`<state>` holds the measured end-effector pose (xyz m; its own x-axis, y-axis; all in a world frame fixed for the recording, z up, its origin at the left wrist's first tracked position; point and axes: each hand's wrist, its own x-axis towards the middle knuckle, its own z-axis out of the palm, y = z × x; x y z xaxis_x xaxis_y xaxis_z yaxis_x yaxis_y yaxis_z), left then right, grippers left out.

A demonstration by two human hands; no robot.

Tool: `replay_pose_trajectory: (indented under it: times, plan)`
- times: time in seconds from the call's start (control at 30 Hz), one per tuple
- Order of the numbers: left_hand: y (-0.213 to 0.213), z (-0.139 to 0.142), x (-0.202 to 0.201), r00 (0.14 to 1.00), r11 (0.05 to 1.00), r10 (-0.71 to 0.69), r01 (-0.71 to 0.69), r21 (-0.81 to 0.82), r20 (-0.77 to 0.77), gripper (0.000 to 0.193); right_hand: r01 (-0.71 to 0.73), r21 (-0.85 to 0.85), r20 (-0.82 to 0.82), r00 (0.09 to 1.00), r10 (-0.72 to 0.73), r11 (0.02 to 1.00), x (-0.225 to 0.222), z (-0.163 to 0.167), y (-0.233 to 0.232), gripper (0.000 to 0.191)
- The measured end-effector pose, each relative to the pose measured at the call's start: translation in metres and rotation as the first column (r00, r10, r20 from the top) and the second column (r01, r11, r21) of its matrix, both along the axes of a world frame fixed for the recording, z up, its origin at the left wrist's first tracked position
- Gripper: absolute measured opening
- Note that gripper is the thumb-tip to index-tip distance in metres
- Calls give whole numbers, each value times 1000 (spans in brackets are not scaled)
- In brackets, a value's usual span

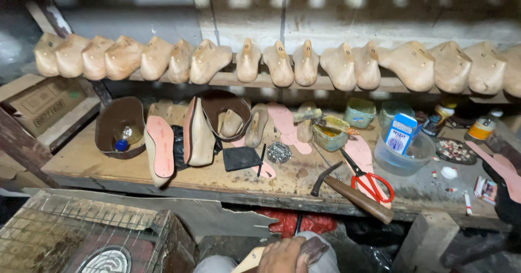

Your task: The person inserts a wooden shoe last into a shoe upper, then uses a hammer to drive nails into the sole. They then use pliers to pull and secure the upper material around the last.

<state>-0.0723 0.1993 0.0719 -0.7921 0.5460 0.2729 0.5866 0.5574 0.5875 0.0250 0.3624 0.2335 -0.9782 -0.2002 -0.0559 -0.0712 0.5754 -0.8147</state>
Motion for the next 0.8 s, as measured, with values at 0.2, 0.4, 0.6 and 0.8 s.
replay_pose_trajectory:
  times: [0.2, 0.4, 0.6, 0.8]
  plan:
    - [-13, 62, 28, 999, 995, 3, 1, 97, -43, 42, 11, 98, -99, 995, -1, 995, 22, -25, 3, 34]
    - [-28, 71, 30, 993, 988, -111, 104, 114, 50, 44, 108, 368, -187, 982, -41, 924, 15, -87, 21, 32]
    - [-29, 66, 45, 993, 990, -109, 104, 97, 48, 45, 133, 579, -42, 990, -134, 804, 15, -111, 12, 33]
    - [-25, 64, 68, 998, 999, -46, 45, -27, -43, 49, 54, 661, 111, 979, -169, 748, 14, -100, 4, 34]
